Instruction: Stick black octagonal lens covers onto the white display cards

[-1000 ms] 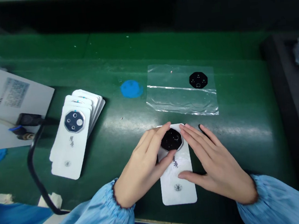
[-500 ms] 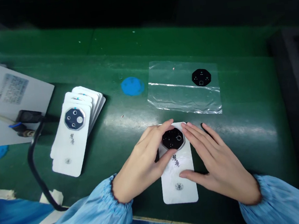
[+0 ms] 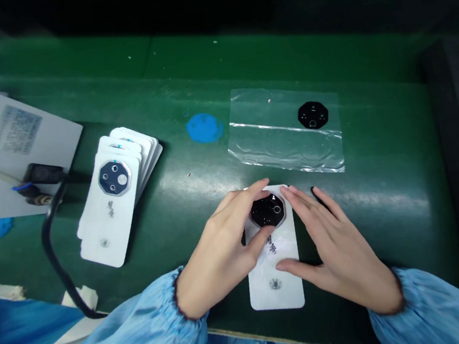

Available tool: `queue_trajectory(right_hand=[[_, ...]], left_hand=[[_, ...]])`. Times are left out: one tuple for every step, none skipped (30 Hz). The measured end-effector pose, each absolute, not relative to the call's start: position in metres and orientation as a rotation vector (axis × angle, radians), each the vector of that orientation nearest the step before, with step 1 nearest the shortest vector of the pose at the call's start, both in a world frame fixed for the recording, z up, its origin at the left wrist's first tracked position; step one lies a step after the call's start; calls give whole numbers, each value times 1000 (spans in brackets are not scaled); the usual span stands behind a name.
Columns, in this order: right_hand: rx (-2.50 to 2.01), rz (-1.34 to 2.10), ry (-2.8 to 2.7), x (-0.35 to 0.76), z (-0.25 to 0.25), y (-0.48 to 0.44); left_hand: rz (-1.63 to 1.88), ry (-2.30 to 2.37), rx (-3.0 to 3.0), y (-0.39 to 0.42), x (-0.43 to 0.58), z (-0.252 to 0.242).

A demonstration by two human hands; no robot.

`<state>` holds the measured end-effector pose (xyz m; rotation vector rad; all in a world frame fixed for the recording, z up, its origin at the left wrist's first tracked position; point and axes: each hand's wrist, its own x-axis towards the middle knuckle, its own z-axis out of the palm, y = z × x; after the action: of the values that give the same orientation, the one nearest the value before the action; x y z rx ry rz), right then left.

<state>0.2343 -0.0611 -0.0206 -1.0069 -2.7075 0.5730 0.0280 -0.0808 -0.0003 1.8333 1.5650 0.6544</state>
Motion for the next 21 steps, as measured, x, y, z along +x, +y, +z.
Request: queue_trajectory(right_hand=[[-1011, 590, -2693, 234, -21, -61], [-1014, 603, -2682, 234, -21, -61], [-1018, 615, -2675, 234, -21, -62], [-1023, 624, -2671, 234, -21, -61], [-1025, 631, -2670, 234, -21, -61], [-1024, 635, -2669, 234, -21, -61], [-1023, 635, -2667, 234, -21, -61], [-1022, 635, -2665, 234, -21, -60], [-1020, 635, -2663, 234, -21, -60], [-1017, 633, -2662, 234, -21, -60], [-1016, 632, -2662, 234, -21, -60], [-1018, 631, -2662, 234, -21, -60], [-1020, 631, -2664, 234, -21, -60], [-1021, 632, -2668, 235, -21, -61], [-1021, 633, -2672, 235, -21, -61], [-1019, 635, -2674, 235, -20, -61], [-1017, 635, -2675, 235, -20, -61], [-1012, 634, -2676, 235, -20, -62], [-1006, 631, -2678, 234, -20, -62], [-1005, 627, -2678, 234, -20, -61], [-1004, 623, -2679, 234, -20, -61]], left_hand=[[652, 1568, 1836, -81, 28, 0], [652, 1569, 1839, -80, 27, 0], [652, 1569, 1842, -80, 27, 0], [652, 1569, 1842, -80, 27, 0], [653, 1569, 1844, -80, 27, 0], [653, 1568, 1844, -80, 27, 0], [652, 1570, 1841, -79, 27, 1], [651, 1570, 1840, -79, 28, 1], [649, 1571, 1837, -78, 28, 1], [647, 1572, 1834, -78, 28, 1], [646, 1573, 1833, -77, 29, 1], [645, 1574, 1833, -77, 29, 1], [647, 1575, 1836, -77, 29, 1], [649, 1579, 1836, -77, 29, 1], [654, 1585, 1833, -78, 30, 1], [662, 1591, 1830, -78, 30, 1], [667, 1599, 1824, -79, 30, 1], [670, 1606, 1816, -80, 30, 1], [674, 1612, 1809, -81, 31, 1], [674, 1615, 1804, -81, 31, 1], [674, 1618, 1801, -82, 31, 1]])
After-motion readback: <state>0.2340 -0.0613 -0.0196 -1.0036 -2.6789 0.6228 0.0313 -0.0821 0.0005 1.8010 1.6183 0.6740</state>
